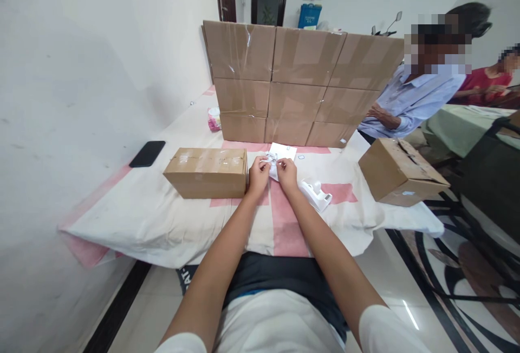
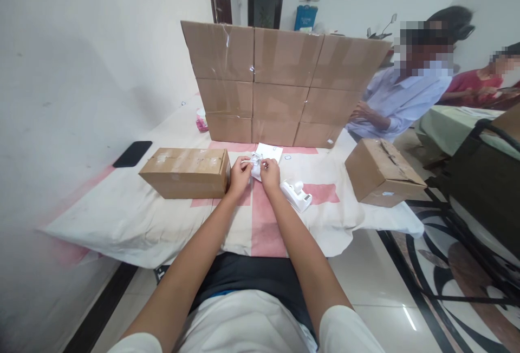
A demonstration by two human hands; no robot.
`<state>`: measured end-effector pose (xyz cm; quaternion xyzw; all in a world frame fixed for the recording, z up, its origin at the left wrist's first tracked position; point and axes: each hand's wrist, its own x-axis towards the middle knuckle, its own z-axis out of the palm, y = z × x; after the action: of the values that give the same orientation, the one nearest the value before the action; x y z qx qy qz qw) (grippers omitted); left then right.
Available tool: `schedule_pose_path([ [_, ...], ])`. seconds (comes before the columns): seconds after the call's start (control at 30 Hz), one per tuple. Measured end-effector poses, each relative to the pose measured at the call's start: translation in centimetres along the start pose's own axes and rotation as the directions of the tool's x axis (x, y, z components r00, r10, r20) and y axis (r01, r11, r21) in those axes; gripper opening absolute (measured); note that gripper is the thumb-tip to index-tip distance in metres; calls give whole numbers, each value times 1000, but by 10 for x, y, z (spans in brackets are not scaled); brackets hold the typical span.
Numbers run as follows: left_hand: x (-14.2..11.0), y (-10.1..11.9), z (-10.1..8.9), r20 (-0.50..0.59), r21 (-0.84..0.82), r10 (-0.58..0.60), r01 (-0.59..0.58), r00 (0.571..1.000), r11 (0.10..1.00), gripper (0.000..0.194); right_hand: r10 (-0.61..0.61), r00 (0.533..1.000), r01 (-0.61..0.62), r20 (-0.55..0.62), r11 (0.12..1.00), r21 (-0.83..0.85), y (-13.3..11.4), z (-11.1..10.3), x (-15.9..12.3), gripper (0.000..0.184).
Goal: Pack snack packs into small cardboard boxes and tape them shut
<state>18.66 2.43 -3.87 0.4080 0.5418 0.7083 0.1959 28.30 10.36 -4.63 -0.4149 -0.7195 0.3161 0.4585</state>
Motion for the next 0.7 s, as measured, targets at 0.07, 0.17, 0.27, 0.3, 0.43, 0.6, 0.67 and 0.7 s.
schedule_pose_path([
  [0.07,0,0,0,-6,5,0,0,1000,1000,14,-3,999,6,36,996,-84,-1,0,-2,15],
  [0.17,1,-1,-1,-13,17,1,-1,1000,1000,13,1,998,10,67,987,-160,0,0,-4,24],
  [0.27,1,-1,-1,-16,26,-2,2,1000,1000,11,-8,997,20,72,987,-157,1,-2,-4,28],
  [0.3,1,-1,-2,-17,27,-3,4,1000,1000,11,-17,997,27,69,990,-138,1,-3,-4,29],
  [0.43,1,-2,-2,-32,32,-10,11,999,999,12,-81,994,82,70,997,-5,-3,-3,-2,31],
  [0.6,2,-4,-2,-50,51,-13,15,999,999,17,-126,986,111,106,984,139,-5,0,-2,24],
  [0.67,1,-4,-2,-41,70,-6,9,999,998,18,-120,988,102,99,981,165,-5,1,-2,27],
  [0.7,1,-3,-2,-38,82,1,2,999,997,17,-117,989,100,95,980,175,-5,1,-2,28],
])
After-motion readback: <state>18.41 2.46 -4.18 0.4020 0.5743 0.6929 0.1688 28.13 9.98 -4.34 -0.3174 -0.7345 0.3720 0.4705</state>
